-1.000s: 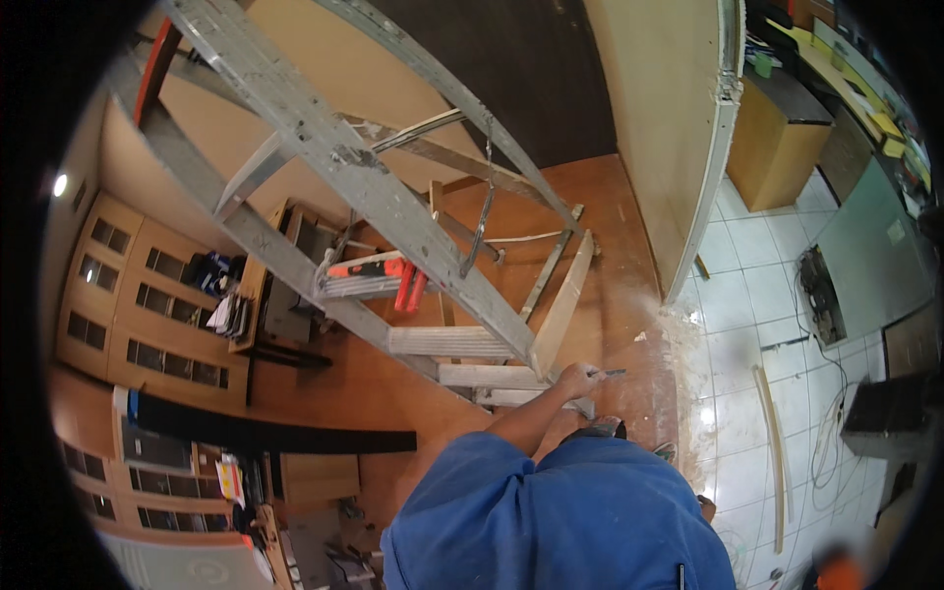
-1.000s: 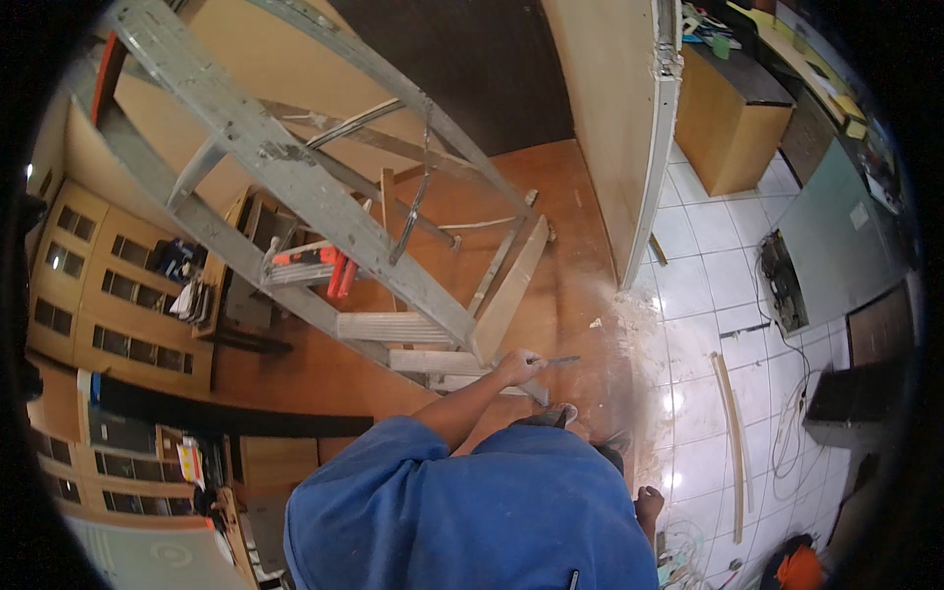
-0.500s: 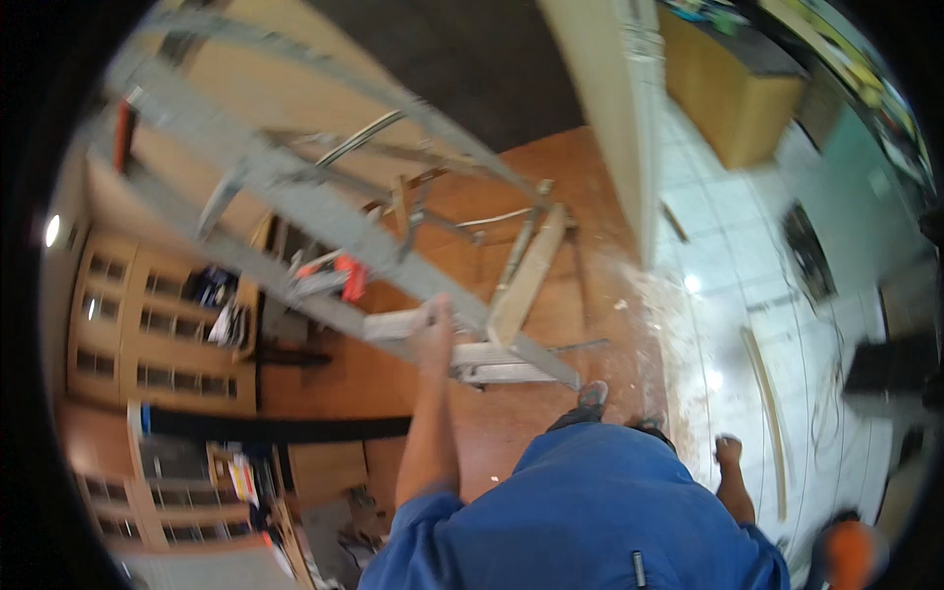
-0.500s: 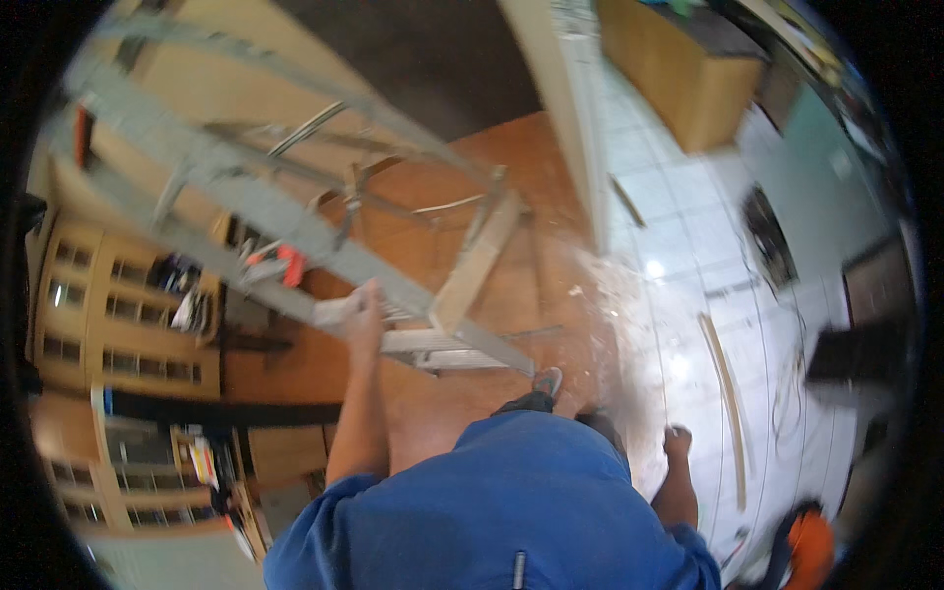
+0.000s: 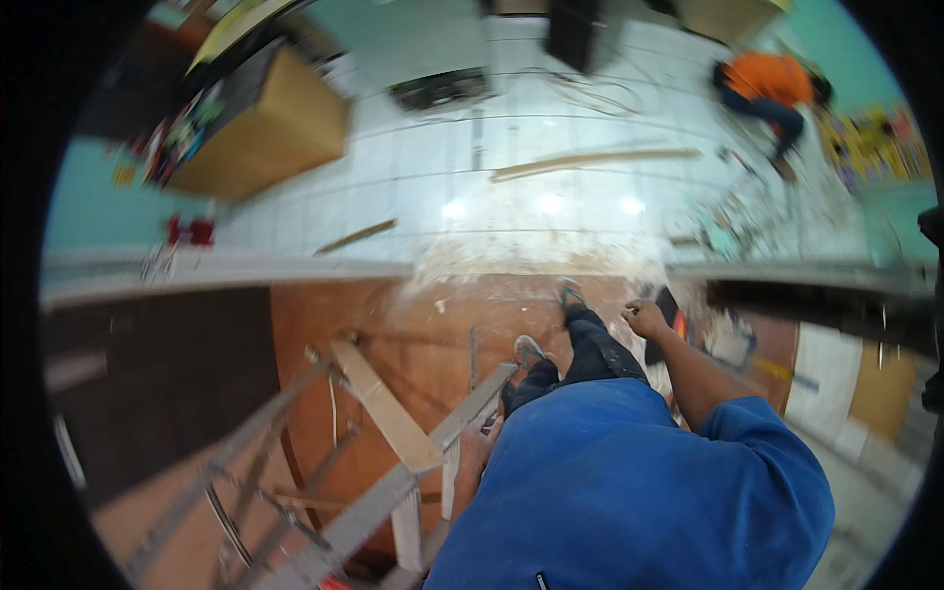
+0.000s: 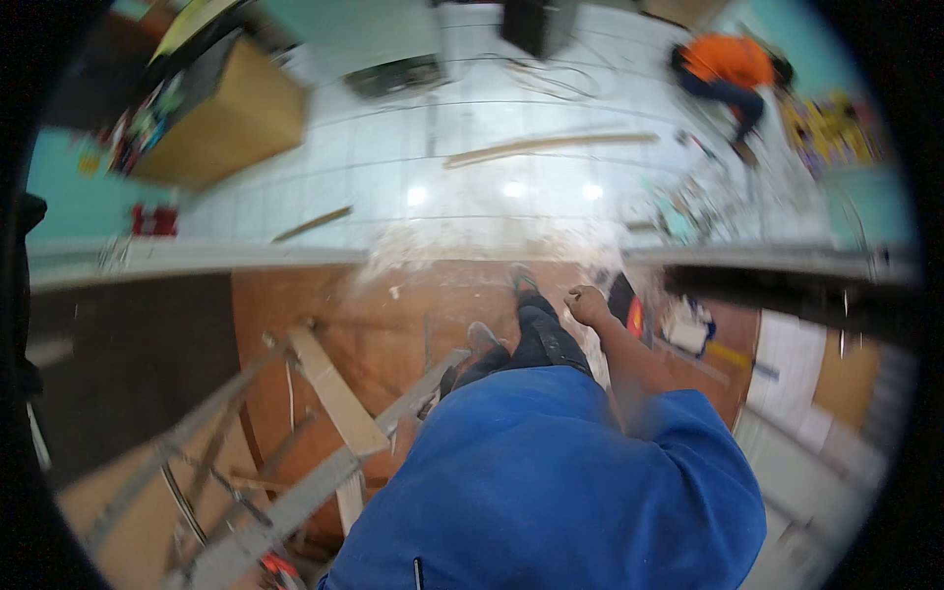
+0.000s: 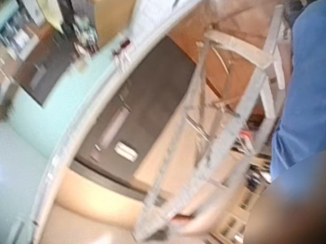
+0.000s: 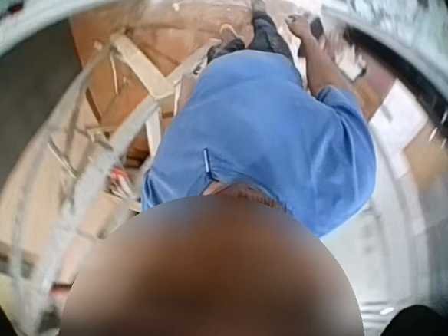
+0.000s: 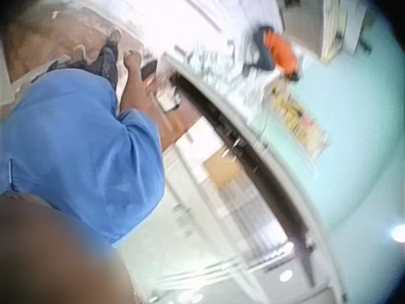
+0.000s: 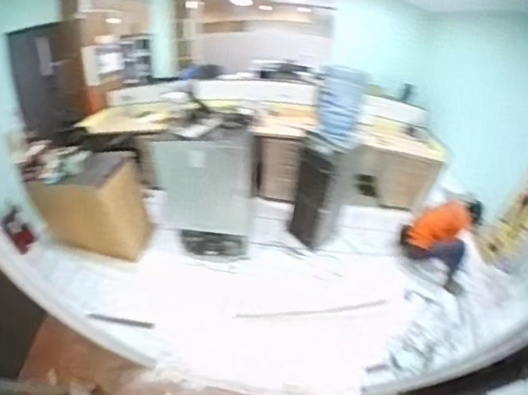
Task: The person uses a cordless drill to fasten a long white wall panel to a door frame. They climb a ladder, position the panel, and drive screws into it. The person also retrieves screws from a small box on the floor and continues securing the panel along its length.
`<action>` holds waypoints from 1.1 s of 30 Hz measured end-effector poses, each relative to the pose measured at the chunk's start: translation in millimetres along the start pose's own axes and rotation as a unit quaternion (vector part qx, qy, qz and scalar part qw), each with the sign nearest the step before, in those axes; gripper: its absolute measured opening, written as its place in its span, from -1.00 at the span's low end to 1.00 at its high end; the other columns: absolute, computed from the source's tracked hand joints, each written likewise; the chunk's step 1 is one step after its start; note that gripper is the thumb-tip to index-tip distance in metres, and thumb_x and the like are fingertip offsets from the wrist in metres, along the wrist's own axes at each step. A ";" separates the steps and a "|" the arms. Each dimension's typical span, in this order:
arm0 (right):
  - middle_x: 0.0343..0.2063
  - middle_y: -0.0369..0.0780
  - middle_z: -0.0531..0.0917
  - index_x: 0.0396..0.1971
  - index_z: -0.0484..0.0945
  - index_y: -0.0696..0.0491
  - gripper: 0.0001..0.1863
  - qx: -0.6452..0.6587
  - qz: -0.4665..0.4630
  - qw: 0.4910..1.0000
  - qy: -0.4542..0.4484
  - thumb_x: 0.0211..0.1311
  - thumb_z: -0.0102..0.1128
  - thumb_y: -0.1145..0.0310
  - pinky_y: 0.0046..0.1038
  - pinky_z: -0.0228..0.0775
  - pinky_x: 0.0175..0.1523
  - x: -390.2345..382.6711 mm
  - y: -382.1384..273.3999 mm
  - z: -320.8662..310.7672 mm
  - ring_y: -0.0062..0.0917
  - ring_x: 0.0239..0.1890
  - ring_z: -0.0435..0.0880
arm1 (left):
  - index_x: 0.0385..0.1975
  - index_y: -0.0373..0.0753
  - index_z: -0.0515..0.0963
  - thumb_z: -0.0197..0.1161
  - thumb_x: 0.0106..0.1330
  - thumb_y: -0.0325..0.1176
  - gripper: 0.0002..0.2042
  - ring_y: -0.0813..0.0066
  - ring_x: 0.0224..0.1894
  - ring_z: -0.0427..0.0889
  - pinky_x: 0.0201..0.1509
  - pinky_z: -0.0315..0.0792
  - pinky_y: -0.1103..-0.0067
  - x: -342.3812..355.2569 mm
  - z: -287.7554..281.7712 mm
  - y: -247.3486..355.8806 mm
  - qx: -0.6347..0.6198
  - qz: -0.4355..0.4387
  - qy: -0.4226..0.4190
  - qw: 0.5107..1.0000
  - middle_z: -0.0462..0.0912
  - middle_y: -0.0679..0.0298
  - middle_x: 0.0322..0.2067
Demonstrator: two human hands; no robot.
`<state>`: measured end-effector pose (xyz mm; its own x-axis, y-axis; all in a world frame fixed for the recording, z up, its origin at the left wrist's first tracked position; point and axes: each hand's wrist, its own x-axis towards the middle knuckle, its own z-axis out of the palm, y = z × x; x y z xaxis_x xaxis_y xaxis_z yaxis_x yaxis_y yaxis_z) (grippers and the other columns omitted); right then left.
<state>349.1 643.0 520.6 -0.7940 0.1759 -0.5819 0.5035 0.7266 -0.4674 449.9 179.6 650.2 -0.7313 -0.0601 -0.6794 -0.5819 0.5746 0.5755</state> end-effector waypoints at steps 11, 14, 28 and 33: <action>-0.09 -0.14 0.72 -0.28 0.69 -0.03 -0.73 -0.157 0.256 0.951 -0.069 0.30 -0.02 0.25 -0.20 0.49 0.10 -328.4 247.8 213.2 -0.28 0.04 0.66 | -0.01 -0.41 0.63 0.28 0.35 -0.09 -0.54 0.20 -0.18 0.75 -0.04 0.58 0.42 112.7 -54.8 -35.0 0.270 0.097 -0.123 0.950 0.75 -0.03 -0.23; -0.07 -0.13 0.71 -0.28 0.70 -0.03 -0.73 -0.125 0.226 0.962 -0.088 0.28 0.00 0.24 -0.20 0.49 0.10 -361.5 237.4 249.5 -0.26 0.04 0.66 | -0.01 -0.39 0.63 0.26 0.38 -0.14 -0.59 0.36 -0.33 0.71 -0.24 0.58 0.48 132.7 -41.6 -11.1 0.217 0.084 -0.156 0.960 0.73 0.13 -0.33; -0.12 -0.04 0.73 -0.14 0.71 0.09 -0.63 0.307 0.281 0.901 0.123 0.18 0.27 0.13 -0.24 0.54 0.02 -298.1 240.4 148.1 -0.14 -0.13 0.73 | 0.07 -0.37 0.59 0.22 0.43 -0.15 -0.59 0.47 -0.40 0.67 -0.36 0.61 0.55 80.2 42.8 100.9 0.175 0.045 -0.148 0.972 0.68 0.21 -0.32; -0.10 -0.07 0.73 -0.08 0.69 0.10 -0.56 0.223 0.377 0.897 0.065 0.32 0.08 0.06 -0.28 0.44 0.20 -317.5 281.4 190.4 -0.19 0.02 0.67 | 0.09 -0.38 0.58 0.24 0.43 -0.13 -0.57 0.47 -0.41 0.68 -0.38 0.61 0.56 78.2 44.7 81.8 0.200 0.028 -0.149 0.968 0.70 0.18 -0.31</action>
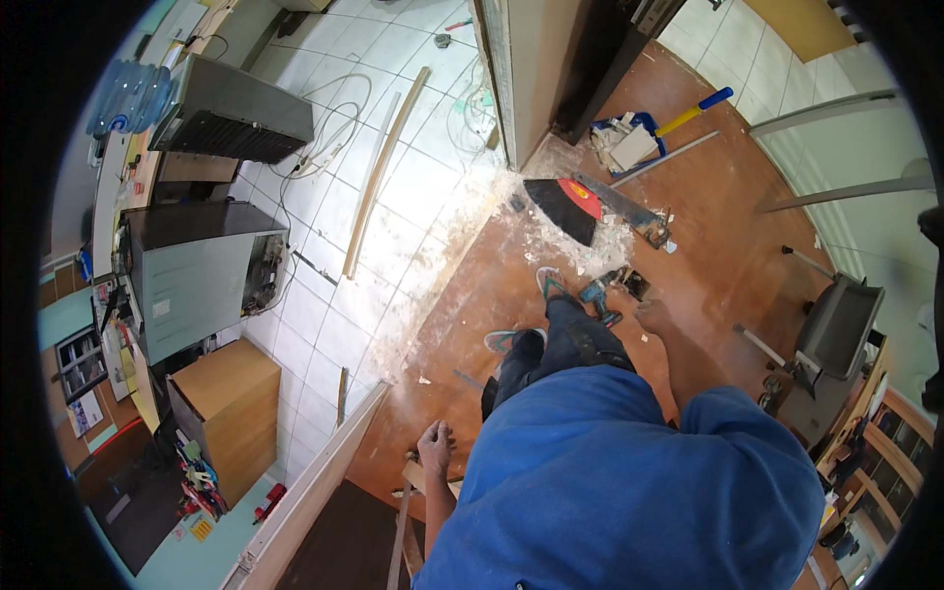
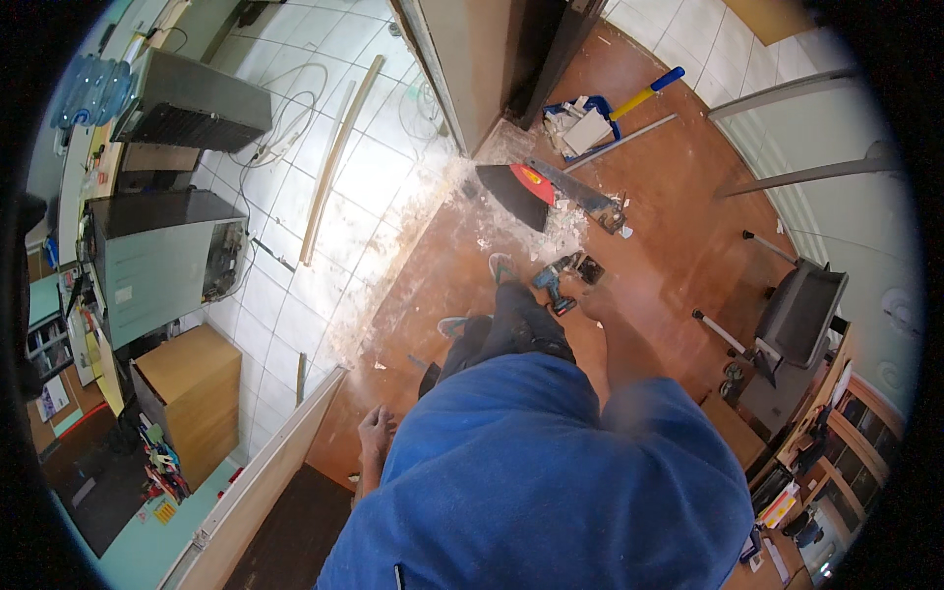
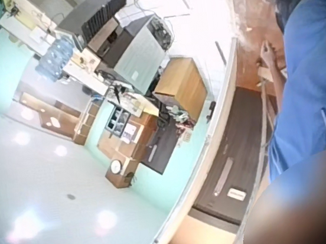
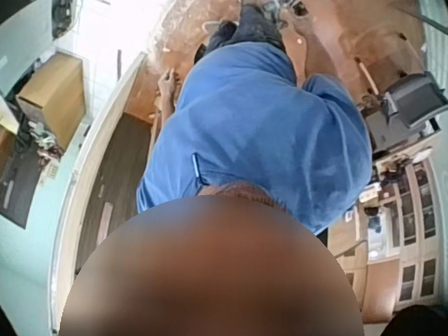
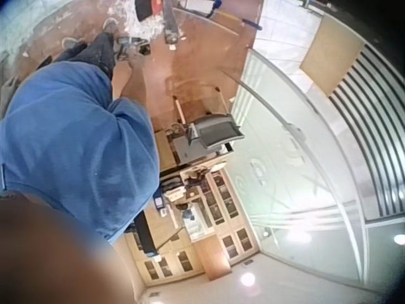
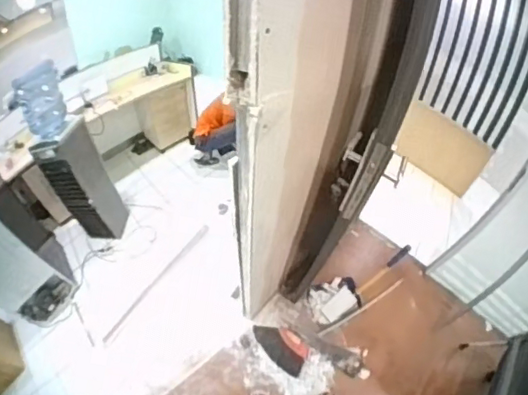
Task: The person uses a cordless drill to fasten a long white wall panel to a door frame. They climb a ladder, position the panel, and drive screws into it. The person also retrieves screws from a small box on the floor and continues securing the panel along its length.
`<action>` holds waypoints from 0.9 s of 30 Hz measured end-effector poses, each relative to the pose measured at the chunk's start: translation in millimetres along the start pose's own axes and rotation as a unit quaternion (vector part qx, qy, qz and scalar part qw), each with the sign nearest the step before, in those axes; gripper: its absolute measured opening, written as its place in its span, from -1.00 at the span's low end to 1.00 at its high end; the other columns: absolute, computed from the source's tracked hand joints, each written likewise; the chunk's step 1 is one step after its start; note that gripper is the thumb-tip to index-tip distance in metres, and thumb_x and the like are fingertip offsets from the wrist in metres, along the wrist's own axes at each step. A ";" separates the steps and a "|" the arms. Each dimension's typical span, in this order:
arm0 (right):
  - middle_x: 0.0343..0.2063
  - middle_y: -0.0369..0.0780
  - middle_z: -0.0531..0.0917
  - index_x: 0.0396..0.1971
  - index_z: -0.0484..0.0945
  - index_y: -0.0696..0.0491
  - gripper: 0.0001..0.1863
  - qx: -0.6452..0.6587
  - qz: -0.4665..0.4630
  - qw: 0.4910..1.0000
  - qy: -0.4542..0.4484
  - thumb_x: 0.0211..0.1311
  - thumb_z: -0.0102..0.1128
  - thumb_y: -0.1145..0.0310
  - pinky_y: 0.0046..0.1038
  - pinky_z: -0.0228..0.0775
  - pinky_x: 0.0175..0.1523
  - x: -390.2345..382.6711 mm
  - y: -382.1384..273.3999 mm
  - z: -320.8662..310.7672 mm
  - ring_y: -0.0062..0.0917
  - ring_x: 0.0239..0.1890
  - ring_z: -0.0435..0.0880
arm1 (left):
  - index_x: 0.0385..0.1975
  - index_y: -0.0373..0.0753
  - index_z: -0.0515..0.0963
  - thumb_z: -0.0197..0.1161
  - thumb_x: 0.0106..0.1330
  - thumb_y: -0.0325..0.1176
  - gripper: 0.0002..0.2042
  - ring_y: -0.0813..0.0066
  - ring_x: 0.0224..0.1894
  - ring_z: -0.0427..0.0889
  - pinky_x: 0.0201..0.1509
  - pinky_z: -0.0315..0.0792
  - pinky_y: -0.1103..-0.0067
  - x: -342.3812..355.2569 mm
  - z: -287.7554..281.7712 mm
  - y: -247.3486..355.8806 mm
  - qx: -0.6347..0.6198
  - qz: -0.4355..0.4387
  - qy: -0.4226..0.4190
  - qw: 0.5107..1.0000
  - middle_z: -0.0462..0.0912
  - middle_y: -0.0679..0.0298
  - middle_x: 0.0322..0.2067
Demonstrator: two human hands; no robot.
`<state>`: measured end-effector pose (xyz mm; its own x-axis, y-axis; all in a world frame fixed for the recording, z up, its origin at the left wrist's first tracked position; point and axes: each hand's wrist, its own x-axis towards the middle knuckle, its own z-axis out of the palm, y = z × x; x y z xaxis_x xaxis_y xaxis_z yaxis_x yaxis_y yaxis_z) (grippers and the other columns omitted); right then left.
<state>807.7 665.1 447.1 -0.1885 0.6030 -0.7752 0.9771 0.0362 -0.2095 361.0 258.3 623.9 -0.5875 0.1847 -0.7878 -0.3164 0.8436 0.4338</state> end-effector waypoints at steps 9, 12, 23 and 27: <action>0.04 -0.11 0.68 -0.12 0.71 0.07 -0.57 -0.125 -0.009 0.990 -0.070 0.36 -0.04 0.11 -0.28 0.37 0.30 25.0 20.6 24.3 -0.19 0.15 0.58 | 0.07 -0.42 0.57 0.21 0.45 -0.18 -0.59 0.46 -0.37 0.68 -0.36 0.61 0.54 22.6 18.6 22.5 0.073 -0.003 -0.046 0.996 0.69 0.18 -0.28; 0.05 -0.07 0.66 -0.11 0.70 0.08 -0.60 -0.148 -0.047 0.986 -0.063 0.28 0.05 0.12 -0.26 0.35 0.32 35.4 19.8 53.8 -0.18 0.17 0.57 | 0.06 -0.45 0.58 0.26 0.43 -0.21 -0.60 0.54 -0.31 0.66 -0.27 0.58 0.60 32.1 38.9 30.3 0.064 0.033 -0.080 0.994 0.70 0.21 -0.28; 0.12 0.03 0.55 0.07 0.57 0.11 -0.44 -0.160 0.139 0.977 -0.020 0.33 0.04 -0.05 -0.09 0.33 0.29 124.8 88.2 181.1 -0.10 0.23 0.47 | 0.22 -0.44 0.44 0.30 0.36 -0.07 -0.40 0.07 0.07 0.62 0.18 0.47 0.36 79.4 150.3 -61.1 0.277 0.019 -0.147 0.949 0.58 -0.13 0.04; 0.14 0.10 0.52 0.28 0.36 0.20 -0.08 -0.193 0.215 0.957 0.006 0.16 0.17 -0.28 -0.04 0.35 0.28 222.3 141.8 210.6 -0.01 0.30 0.42 | 0.25 -0.42 0.40 0.33 0.30 0.04 -0.29 -0.15 0.26 0.42 0.35 0.30 0.24 109.5 215.6 -98.1 0.303 0.037 -0.140 0.942 0.43 -0.24 0.18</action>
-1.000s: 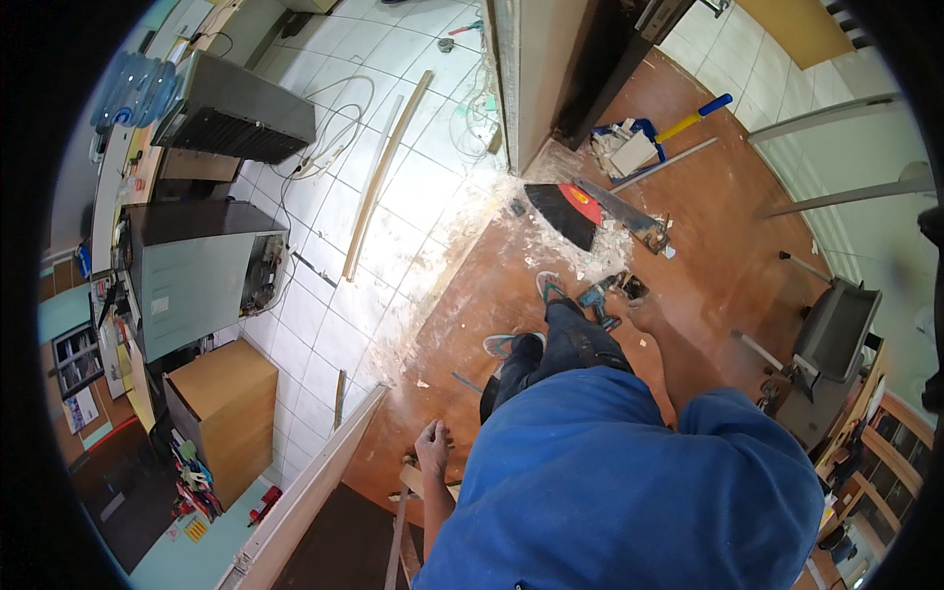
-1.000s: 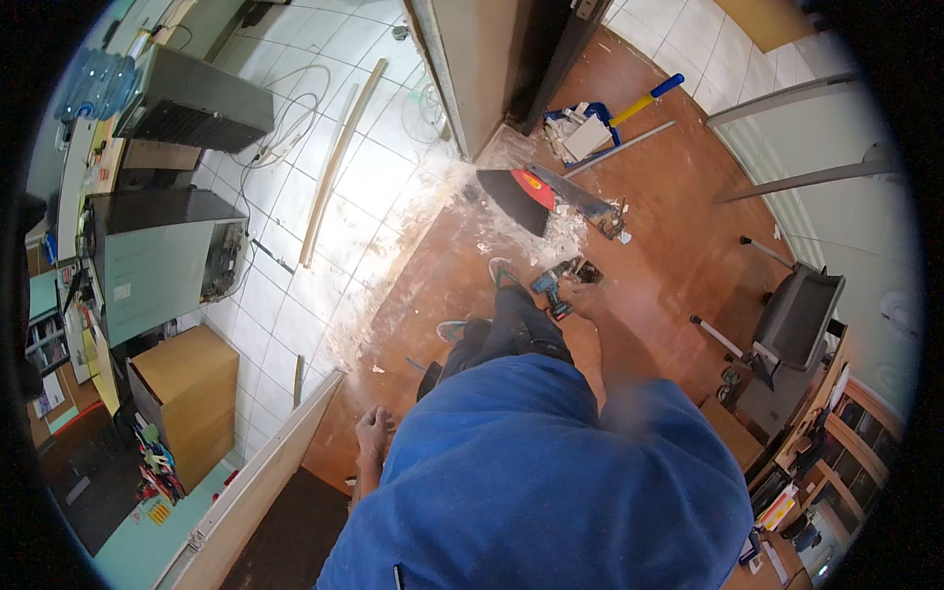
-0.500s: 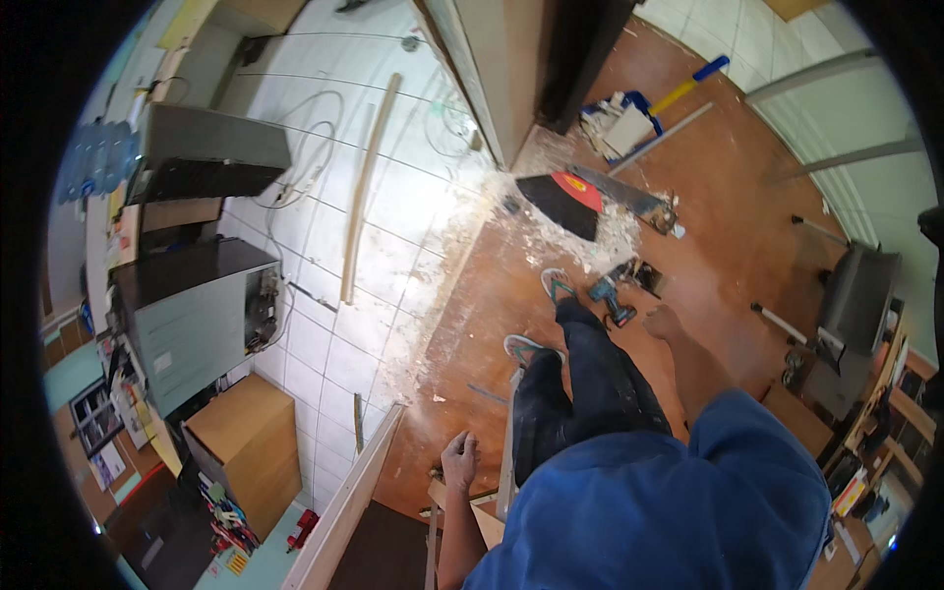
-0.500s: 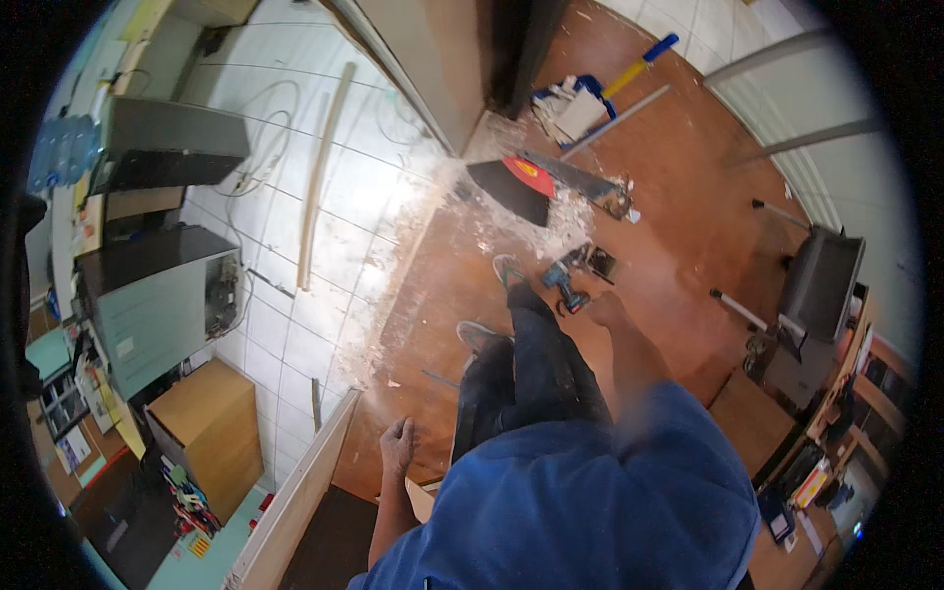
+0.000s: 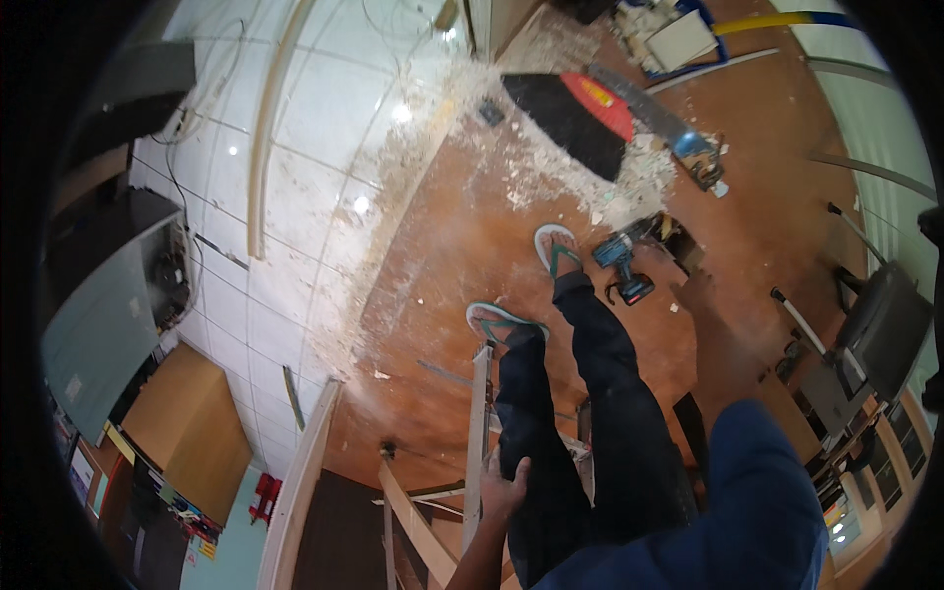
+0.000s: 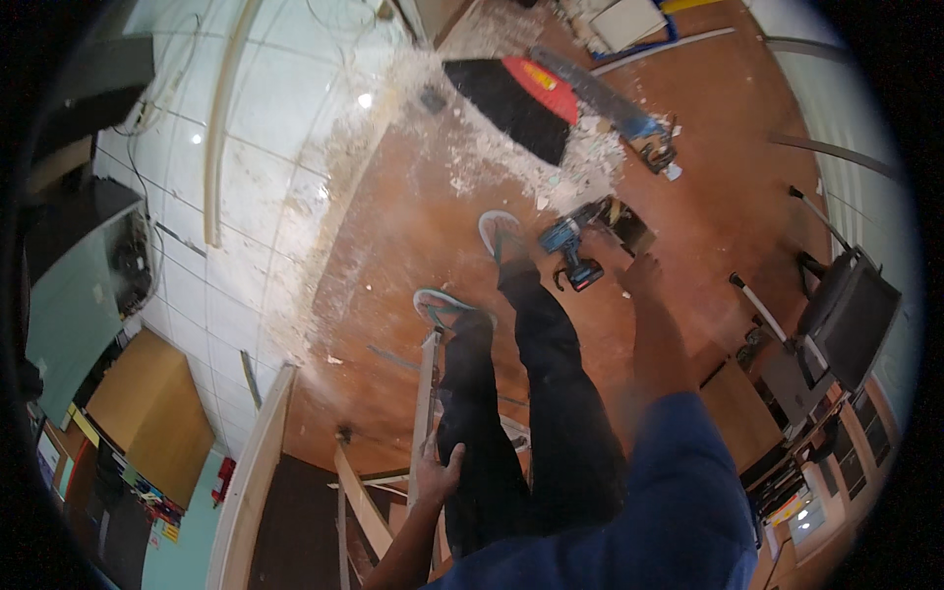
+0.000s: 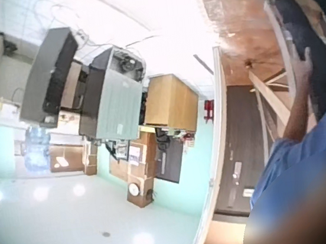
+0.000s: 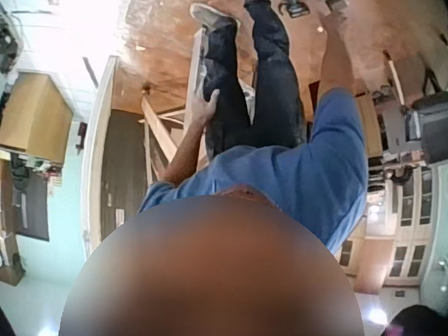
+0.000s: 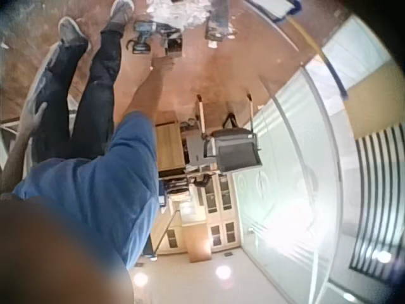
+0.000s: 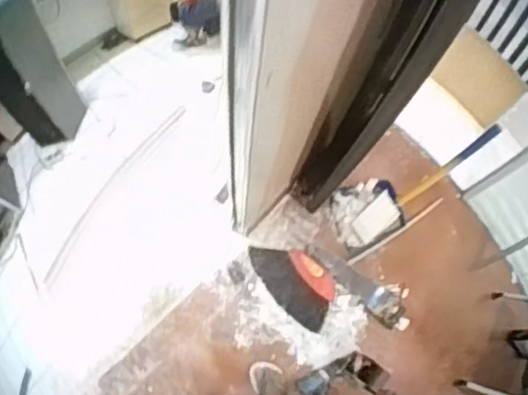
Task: The person uses a cordless drill to fasten a long white wall panel to a door frame. They climb a ladder, position the panel, and drive screws into it. The person also retrieves screws from a small box on the floor and continues securing the panel along its length.
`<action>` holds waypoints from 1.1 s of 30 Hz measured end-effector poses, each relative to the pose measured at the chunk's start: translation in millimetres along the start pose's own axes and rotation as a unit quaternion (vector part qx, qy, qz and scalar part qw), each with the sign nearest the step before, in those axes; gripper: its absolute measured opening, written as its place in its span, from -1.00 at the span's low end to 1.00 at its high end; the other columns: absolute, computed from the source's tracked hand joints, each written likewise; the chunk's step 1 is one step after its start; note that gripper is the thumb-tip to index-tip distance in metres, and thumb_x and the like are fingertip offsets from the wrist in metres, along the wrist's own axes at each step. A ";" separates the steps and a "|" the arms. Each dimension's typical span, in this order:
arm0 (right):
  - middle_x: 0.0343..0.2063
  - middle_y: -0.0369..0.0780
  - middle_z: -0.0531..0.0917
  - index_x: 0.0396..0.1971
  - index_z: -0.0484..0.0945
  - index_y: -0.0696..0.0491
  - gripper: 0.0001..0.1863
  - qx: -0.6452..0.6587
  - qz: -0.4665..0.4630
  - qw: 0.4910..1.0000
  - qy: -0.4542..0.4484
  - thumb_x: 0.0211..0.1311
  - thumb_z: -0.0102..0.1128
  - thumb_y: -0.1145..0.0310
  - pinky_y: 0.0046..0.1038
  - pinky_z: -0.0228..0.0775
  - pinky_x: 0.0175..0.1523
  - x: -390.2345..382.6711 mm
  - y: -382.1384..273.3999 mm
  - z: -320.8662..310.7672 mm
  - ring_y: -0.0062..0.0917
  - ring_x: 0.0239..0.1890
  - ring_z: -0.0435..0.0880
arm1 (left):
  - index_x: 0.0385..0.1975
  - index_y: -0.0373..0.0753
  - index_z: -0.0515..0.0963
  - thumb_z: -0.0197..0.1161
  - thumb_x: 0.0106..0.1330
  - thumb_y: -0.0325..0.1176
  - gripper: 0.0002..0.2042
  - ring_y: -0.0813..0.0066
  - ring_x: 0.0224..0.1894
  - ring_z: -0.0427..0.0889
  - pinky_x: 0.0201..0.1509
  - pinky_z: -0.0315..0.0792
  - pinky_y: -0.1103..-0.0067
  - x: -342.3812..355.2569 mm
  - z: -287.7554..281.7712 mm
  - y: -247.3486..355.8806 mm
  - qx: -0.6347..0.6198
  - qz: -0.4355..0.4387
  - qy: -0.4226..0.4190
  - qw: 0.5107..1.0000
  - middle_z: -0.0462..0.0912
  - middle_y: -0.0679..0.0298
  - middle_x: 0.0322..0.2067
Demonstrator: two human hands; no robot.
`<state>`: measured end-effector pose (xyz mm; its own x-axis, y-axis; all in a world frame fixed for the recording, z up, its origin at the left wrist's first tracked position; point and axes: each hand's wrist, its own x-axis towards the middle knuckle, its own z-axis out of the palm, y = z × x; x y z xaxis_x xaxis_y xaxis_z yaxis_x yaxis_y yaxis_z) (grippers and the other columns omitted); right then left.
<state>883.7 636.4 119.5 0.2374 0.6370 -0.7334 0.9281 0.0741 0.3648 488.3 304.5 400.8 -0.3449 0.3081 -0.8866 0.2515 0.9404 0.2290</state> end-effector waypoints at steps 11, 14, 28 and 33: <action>-0.04 0.11 0.68 0.02 0.62 0.11 -0.36 -0.022 -0.031 0.998 -0.057 0.23 0.12 -0.17 -0.04 0.46 0.11 214.6 -27.7 101.7 0.04 -0.05 0.69 | 0.17 -0.32 0.52 0.33 0.26 0.01 -0.40 -0.13 0.28 0.38 0.38 0.24 0.18 50.4 58.3 2.7 0.082 -0.121 -0.026 0.989 0.41 -0.08 0.27; -0.12 0.11 0.69 -0.04 0.63 0.13 -0.51 0.055 0.049 0.995 0.061 0.19 0.15 0.05 -0.04 0.51 0.00 192.2 -33.0 88.2 0.03 -0.09 0.70 | 0.13 -0.32 0.55 0.33 0.26 0.01 -0.42 -0.12 0.26 0.40 0.36 0.26 0.17 50.7 58.5 -0.3 0.085 -0.113 -0.029 0.990 0.43 -0.09 0.25; 0.28 -0.01 0.44 0.17 0.44 0.10 -0.43 -0.009 -0.272 0.944 0.185 0.06 0.15 0.51 -0.07 0.14 0.45 -13.0 -166.9 -48.1 0.01 0.38 0.28 | 0.14 -0.27 0.56 0.28 0.26 0.10 -0.39 -0.12 0.29 0.36 0.39 0.22 0.17 46.2 55.9 -14.6 0.035 -0.105 -0.023 0.994 0.41 -0.12 0.26; 0.25 -0.04 0.48 0.05 0.51 0.17 -0.43 -0.074 -0.536 0.796 0.270 -0.05 0.37 0.36 0.03 -0.11 0.51 31.1 -306.1 -47.8 -0.19 0.46 0.19 | 0.12 -0.28 0.57 0.29 0.27 0.09 -0.40 -0.08 0.32 0.35 0.41 0.22 0.19 44.3 59.4 -24.0 0.008 -0.117 -0.026 0.993 0.39 -0.11 0.27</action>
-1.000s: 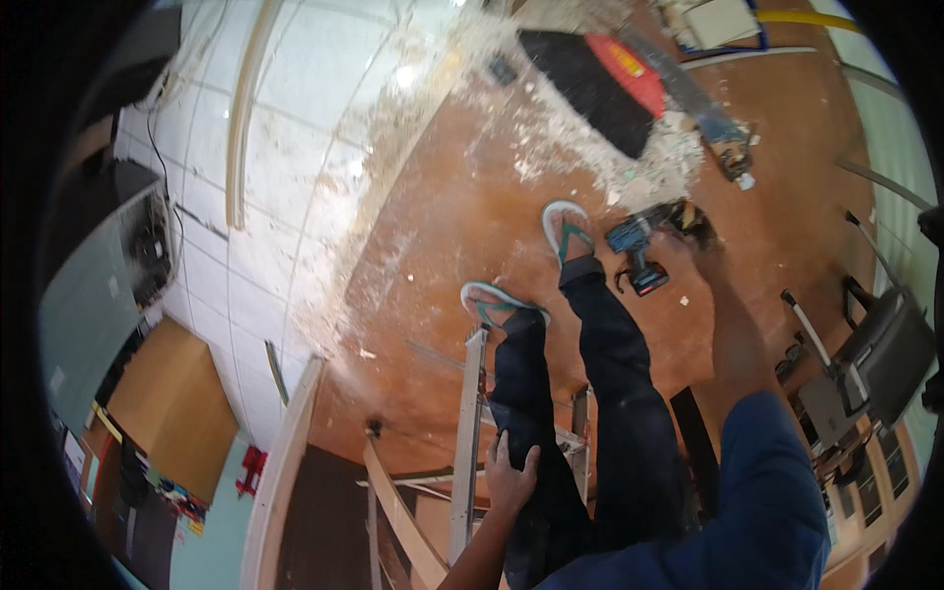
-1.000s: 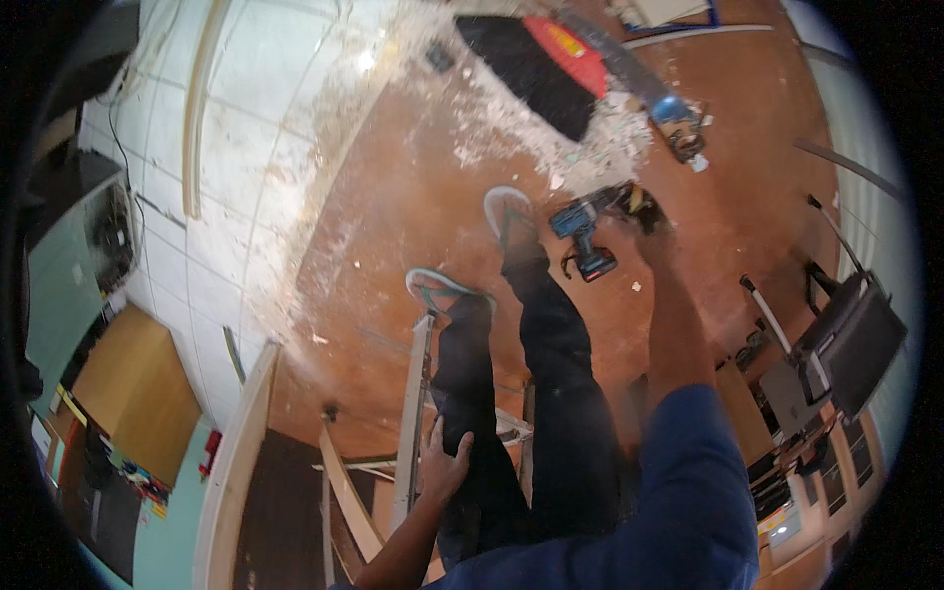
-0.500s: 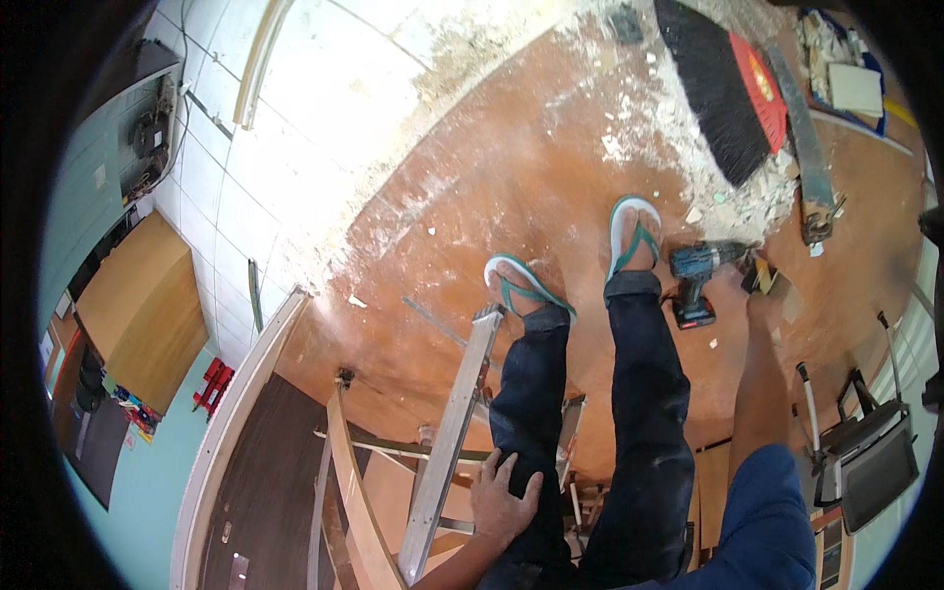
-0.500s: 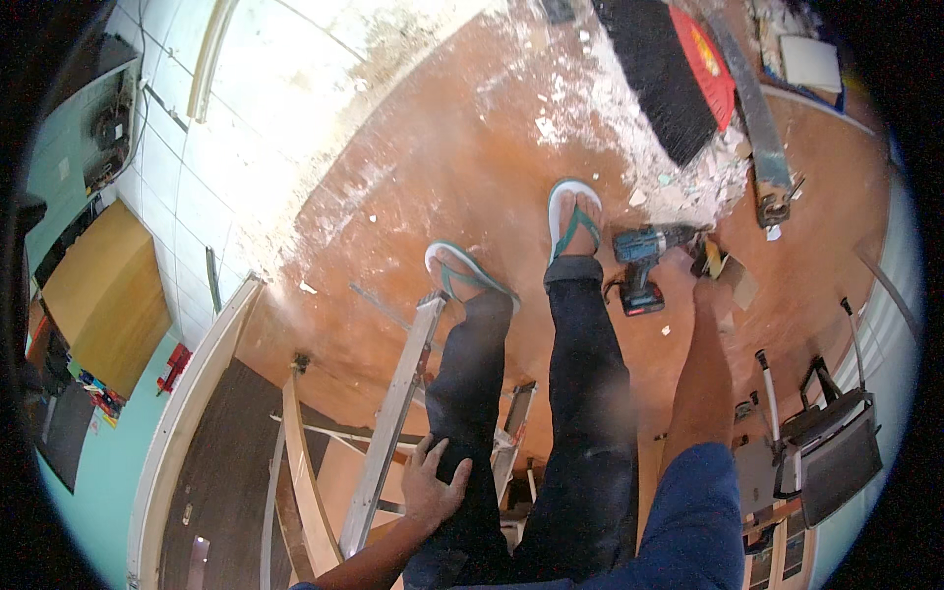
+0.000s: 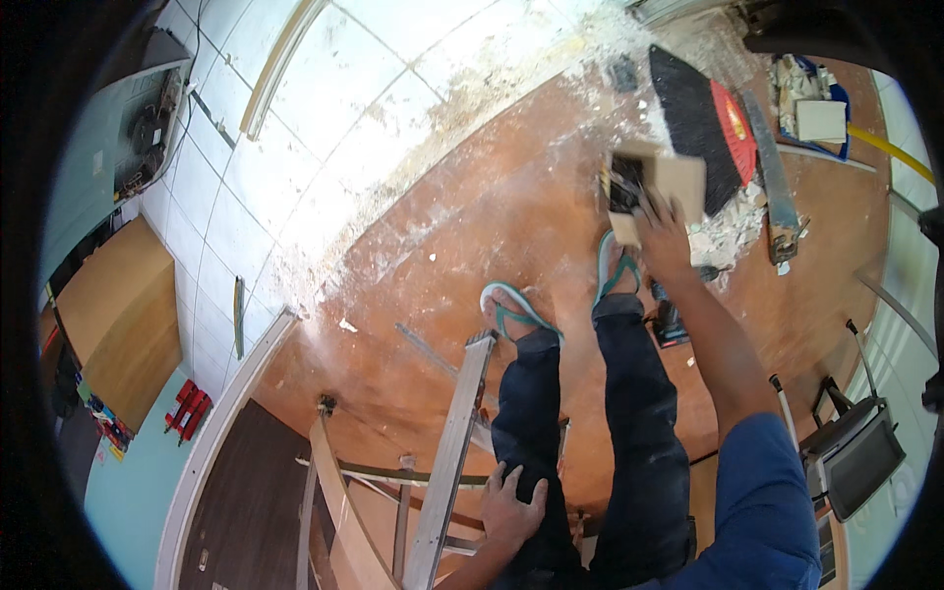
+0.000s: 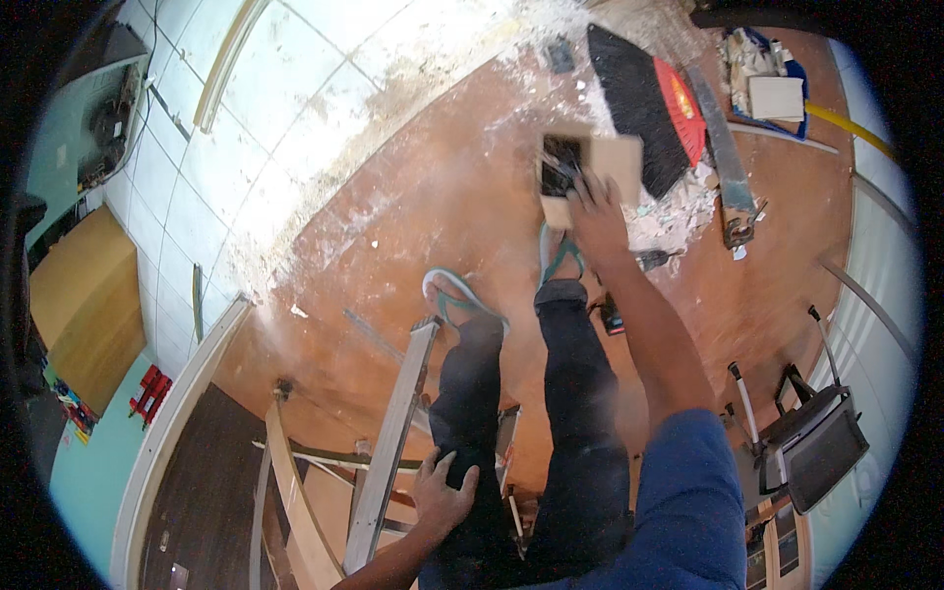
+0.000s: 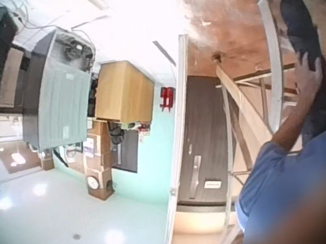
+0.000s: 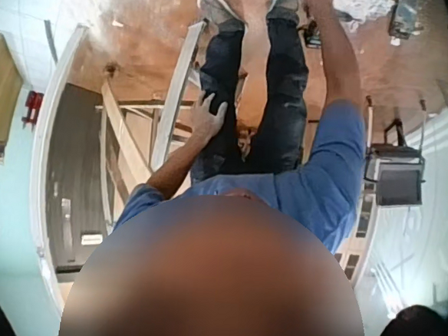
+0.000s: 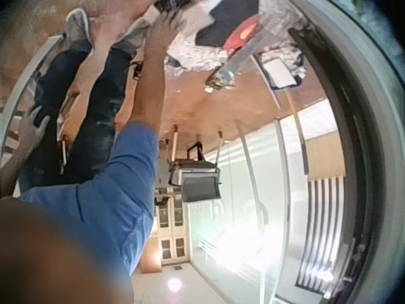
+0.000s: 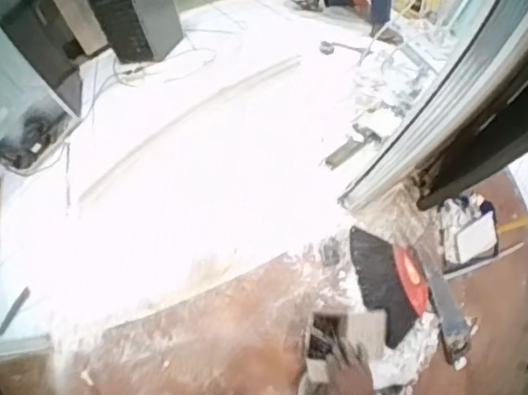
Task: The person uses a cordless drill to fasten a long white wall panel to a door frame. They climb a ladder, position the panel, and drive screws into it. The person also retrieves screws from a small box on the floor and continues securing the panel along its length.
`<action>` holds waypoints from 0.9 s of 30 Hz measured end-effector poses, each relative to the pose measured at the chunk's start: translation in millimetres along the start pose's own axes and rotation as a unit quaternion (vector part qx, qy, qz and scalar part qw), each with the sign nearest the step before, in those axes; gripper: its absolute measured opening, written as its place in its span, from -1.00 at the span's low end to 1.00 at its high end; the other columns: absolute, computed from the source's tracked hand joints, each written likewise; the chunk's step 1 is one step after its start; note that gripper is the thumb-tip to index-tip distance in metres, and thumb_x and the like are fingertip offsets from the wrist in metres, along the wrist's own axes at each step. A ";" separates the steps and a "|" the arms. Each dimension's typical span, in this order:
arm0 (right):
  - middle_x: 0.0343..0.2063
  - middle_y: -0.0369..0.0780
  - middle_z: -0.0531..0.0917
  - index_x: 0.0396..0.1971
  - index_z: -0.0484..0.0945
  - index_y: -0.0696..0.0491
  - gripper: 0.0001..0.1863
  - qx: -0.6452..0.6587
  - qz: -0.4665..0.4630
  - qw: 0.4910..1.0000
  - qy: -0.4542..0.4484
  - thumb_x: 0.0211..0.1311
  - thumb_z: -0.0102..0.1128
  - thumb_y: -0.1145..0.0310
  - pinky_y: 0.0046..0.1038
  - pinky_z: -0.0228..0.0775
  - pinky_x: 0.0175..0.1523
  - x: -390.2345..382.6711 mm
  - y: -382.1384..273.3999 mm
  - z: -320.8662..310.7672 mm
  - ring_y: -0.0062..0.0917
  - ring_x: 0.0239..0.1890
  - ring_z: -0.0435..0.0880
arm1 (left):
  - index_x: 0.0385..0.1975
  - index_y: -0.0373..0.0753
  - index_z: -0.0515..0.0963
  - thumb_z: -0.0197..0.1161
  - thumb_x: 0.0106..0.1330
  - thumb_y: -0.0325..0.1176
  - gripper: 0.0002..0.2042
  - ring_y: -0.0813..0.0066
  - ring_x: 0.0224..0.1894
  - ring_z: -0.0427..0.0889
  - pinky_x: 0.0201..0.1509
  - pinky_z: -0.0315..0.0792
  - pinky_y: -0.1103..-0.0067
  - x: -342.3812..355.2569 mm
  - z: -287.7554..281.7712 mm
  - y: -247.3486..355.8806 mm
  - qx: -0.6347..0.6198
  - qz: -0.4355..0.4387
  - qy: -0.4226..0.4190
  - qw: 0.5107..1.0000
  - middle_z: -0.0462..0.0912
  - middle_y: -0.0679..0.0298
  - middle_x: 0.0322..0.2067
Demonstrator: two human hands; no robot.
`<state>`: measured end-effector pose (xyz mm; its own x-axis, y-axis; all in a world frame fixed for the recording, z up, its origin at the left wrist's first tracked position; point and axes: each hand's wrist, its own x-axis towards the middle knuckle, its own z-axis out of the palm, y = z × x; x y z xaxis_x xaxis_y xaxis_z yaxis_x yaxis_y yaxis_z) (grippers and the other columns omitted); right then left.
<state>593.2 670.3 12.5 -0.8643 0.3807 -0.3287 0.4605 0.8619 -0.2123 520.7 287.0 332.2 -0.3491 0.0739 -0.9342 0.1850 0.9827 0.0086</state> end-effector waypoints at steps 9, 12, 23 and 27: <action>0.00 -0.01 0.64 -0.07 0.62 0.19 -0.64 -0.053 0.018 0.968 -0.245 0.19 0.05 0.36 0.03 0.10 0.39 93.1 -73.1 -4.0 -0.09 0.21 0.49 | 0.11 -0.30 0.58 0.28 0.29 0.06 -0.43 -0.10 0.35 0.32 0.42 0.19 0.16 2.3 -2.1 -1.6 -0.068 -0.033 -0.021 0.997 0.37 -0.11 0.29; -0.09 0.01 0.64 -0.10 0.60 0.20 -0.67 0.194 0.117 0.969 -0.093 0.15 0.04 0.47 -0.06 0.36 0.22 105.7 -75.0 -9.4 -0.06 0.06 0.56 | 0.05 -0.28 0.61 0.32 0.25 0.02 -0.47 -0.12 0.28 0.39 0.34 0.27 0.15 3.7 -2.1 -3.5 -0.067 -0.014 0.011 0.998 0.41 -0.13 0.25; -0.14 -0.03 0.68 -0.13 0.58 0.14 -0.75 -0.077 0.108 0.985 -0.108 0.32 -0.04 0.42 -0.20 0.59 0.01 169.1 -38.7 51.5 -0.16 -0.04 0.67 | -0.01 -0.29 0.64 0.36 0.22 -0.01 -0.50 -0.11 0.24 0.42 0.30 0.31 0.15 9.0 -0.1 -12.9 -0.127 -0.019 0.031 0.991 0.43 -0.14 0.21; -0.16 -0.02 0.70 -0.16 0.62 0.12 -0.75 -0.120 0.104 0.977 -0.142 0.30 0.00 0.42 -0.18 0.59 0.01 172.5 -49.3 49.0 -0.14 -0.04 0.67 | 0.01 -0.29 0.64 0.35 0.22 0.00 -0.49 -0.10 0.25 0.41 0.30 0.29 0.13 9.6 -3.6 -11.8 -0.137 -0.033 0.022 0.990 0.43 -0.13 0.22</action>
<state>431.4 677.1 -78.9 -0.6503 0.4781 -0.5904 0.5304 0.8421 0.0977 511.9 276.7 324.4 -0.3935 0.0088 -0.9193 -0.0943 0.9943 0.0499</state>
